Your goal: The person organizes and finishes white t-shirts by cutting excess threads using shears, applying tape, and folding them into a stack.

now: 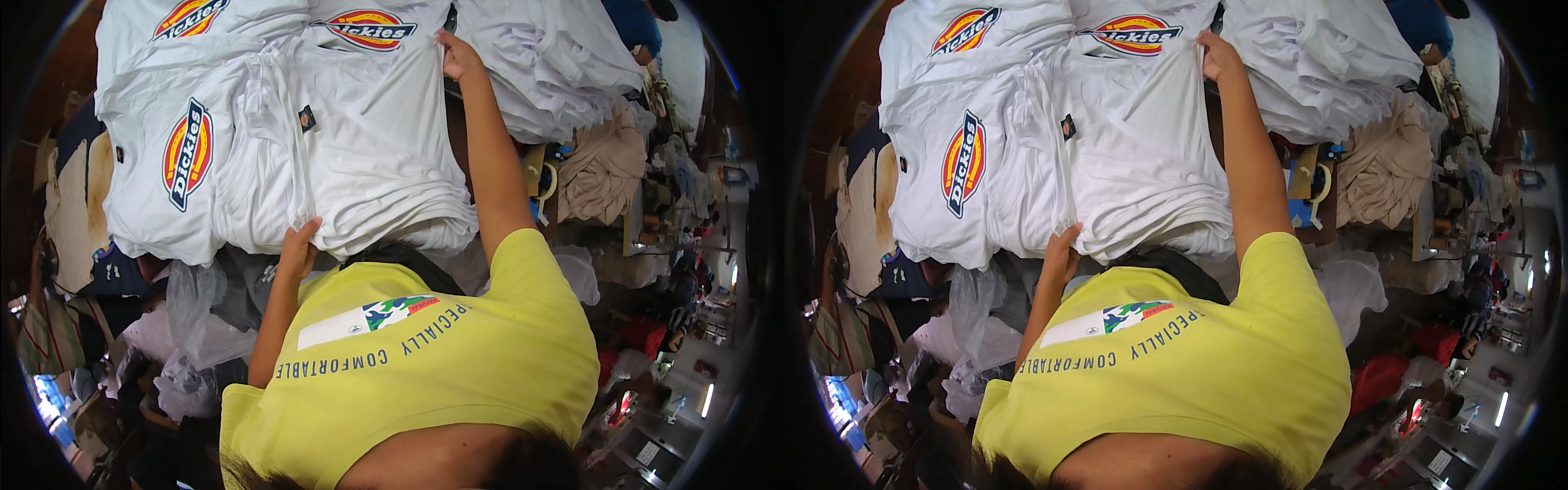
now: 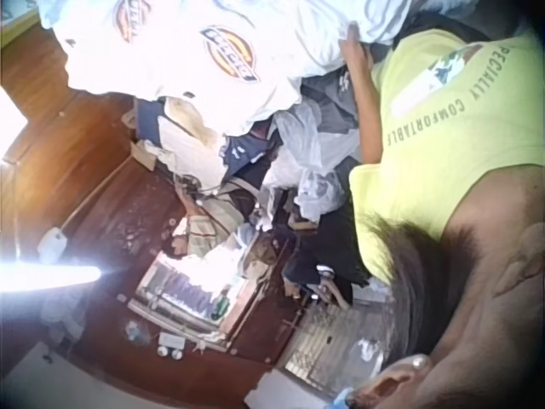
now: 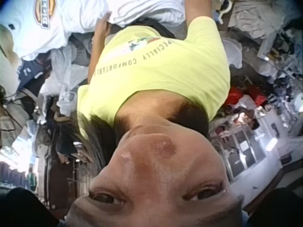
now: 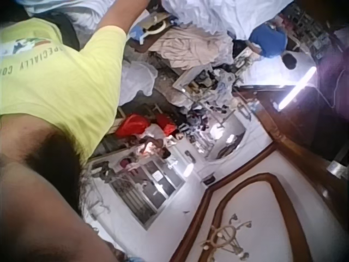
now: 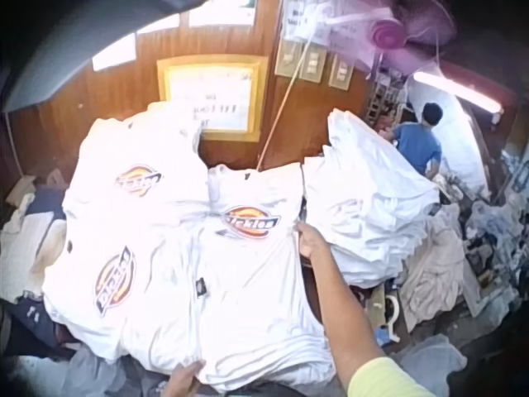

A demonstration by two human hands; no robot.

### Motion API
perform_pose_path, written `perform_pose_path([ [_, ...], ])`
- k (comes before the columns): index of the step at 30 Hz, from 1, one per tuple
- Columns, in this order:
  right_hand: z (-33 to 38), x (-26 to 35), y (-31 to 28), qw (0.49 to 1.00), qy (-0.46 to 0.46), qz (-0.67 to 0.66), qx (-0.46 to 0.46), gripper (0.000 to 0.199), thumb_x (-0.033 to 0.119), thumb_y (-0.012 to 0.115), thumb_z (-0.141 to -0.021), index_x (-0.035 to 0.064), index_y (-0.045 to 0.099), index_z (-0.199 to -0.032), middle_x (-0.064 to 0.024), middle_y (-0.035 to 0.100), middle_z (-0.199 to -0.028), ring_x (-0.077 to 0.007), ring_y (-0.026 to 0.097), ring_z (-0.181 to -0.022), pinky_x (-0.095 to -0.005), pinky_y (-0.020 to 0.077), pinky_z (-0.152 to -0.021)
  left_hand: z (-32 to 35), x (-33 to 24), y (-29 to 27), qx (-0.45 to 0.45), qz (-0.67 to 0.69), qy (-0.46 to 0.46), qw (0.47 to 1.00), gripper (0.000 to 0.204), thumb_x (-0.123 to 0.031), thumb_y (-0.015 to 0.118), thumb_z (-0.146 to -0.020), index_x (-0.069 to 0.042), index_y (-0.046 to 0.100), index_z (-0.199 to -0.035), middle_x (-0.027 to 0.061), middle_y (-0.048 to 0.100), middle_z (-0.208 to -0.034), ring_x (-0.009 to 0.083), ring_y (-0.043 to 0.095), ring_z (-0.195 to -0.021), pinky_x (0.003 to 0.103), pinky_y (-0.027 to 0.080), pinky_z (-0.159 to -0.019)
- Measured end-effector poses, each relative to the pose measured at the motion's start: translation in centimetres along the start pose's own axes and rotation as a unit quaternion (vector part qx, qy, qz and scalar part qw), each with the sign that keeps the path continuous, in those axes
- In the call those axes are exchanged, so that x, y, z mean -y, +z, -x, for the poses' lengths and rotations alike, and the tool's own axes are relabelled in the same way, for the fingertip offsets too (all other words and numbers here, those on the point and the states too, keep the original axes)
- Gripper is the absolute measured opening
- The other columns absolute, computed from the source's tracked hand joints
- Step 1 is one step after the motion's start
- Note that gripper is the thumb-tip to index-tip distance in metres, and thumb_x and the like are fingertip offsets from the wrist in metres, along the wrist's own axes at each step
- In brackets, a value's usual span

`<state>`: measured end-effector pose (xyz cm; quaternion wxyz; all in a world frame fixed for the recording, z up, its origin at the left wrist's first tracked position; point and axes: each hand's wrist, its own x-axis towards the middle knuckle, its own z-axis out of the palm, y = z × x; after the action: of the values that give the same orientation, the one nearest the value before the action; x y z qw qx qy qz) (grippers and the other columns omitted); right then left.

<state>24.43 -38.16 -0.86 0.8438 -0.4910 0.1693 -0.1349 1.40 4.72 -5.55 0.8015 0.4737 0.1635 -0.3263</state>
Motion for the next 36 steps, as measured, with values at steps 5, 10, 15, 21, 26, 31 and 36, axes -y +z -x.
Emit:
perform_pose_path([
  [5, 14.3, -0.3, 7.2, 0.964, -0.12, 0.083, 0.223, 0.03, 0.008, 0.043, -0.089, 0.0025, 0.046, -0.118, -0.0104, 0.059, -0.104, -0.0194, 0.058, -0.093, -0.03, 0.047, -0.084, 0.9, -0.5, 0.3, -0.009, 0.102, -0.014, 0.995, 0.042, -0.018, 0.056, -0.086, 0.0, 0.042, -0.121, 0.0078, 0.059, -0.103, 0.0165, 0.061, -0.084, 0.029, 0.051, -0.07],
  [10, 32.5, -6.5, 11.1, 0.648, 0.014, 0.498, 0.576, 0.043, 0.013, 0.048, -0.083, 0.0142, 0.045, -0.126, -0.0187, 0.057, -0.105, -0.0272, 0.06, -0.085, -0.0362, 0.0447, -0.077, 2.1, -1.6, 0.2, 0.045, 0.2, -0.052, 0.977, 0.049, -0.021, 0.054, -0.088, 0.001, 0.034, -0.127, 0.0106, 0.055, -0.113, 0.0203, 0.057, -0.098, 0.036, 0.048, -0.085],
  [15, 24.1, -6.0, 9.1, 0.756, 0.198, 0.261, 0.567, 0.035, 0.015, 0.052, -0.081, 0.0058, 0.053, -0.115, -0.009, 0.065, -0.09, -0.0175, 0.063, -0.071, -0.0303, 0.0485, -0.068, 1.2, -0.5, 1.3, -0.02, 0.033, 0.037, 0.999, 0.055, -0.014, 0.061, -0.081, 0.003, 0.035, -0.126, 0.011, 0.054, -0.112, 0.0207, 0.054, -0.102, 0.032, 0.045, -0.086],
  [21, 4.5, -9.8, -1.4, 0.871, -0.154, 0.417, -0.209, 0.035, 0.018, 0.07, -0.072, -0.0036, 0.056, -0.096, -0.008, 0.062, -0.079, -0.015, 0.056, -0.067, -0.026, 0.0446, -0.061, 0.5, -0.1, 1.2, -0.023, 0.044, 0.017, 0.999, 0.051, -0.009, 0.059, -0.08, 0.003, 0.037, -0.125, 0.0109, 0.053, -0.114, 0.0201, 0.055, -0.101, 0.032, 0.046, -0.085],
  [26, 1.8, -7.2, 0.0, 0.878, -0.129, 0.439, -0.139, 0.034, 0.024, 0.073, -0.066, 0.0016, 0.06, -0.088, -0.0094, 0.063, -0.08, -0.019, 0.058, -0.07, -0.0301, 0.0443, -0.062, 0.7, -0.2, 0.8, -0.021, 0.043, 0.031, 0.998, 0.052, -0.01, 0.058, -0.081, 0.002, 0.036, -0.126, 0.0105, 0.053, -0.115, 0.02, 0.056, -0.1, 0.033, 0.047, -0.084],
  [31, 4.3, -0.6, 3.7, 0.805, -0.313, 0.476, -0.168, 0.026, 0.022, 0.072, -0.067, 0.0078, 0.061, -0.086, -0.0082, 0.061, -0.073, -0.0261, 0.059, -0.069, -0.0337, 0.0446, -0.063, 0.9, -0.2, 0.7, -0.012, 0.058, 0.031, 0.998, 0.051, -0.01, 0.057, -0.081, 0.003, 0.036, -0.126, 0.0108, 0.053, -0.115, 0.0204, 0.056, -0.1, 0.033, 0.047, -0.085],
  [36, 6.5, -0.8, 5.3, 0.82, -0.379, 0.4, -0.154, 0.022, 0.015, 0.068, -0.07, 0.0072, 0.055, -0.086, -0.0084, 0.056, -0.076, -0.029, 0.057, -0.076, -0.0378, 0.0449, -0.067, 0.7, -0.2, 0.5, -0.016, 0.063, 0.021, 0.998, 0.048, -0.01, 0.056, -0.082, 0.004, 0.038, -0.125, 0.0123, 0.053, -0.115, 0.0212, 0.056, -0.101, 0.032, 0.047, -0.086],
])
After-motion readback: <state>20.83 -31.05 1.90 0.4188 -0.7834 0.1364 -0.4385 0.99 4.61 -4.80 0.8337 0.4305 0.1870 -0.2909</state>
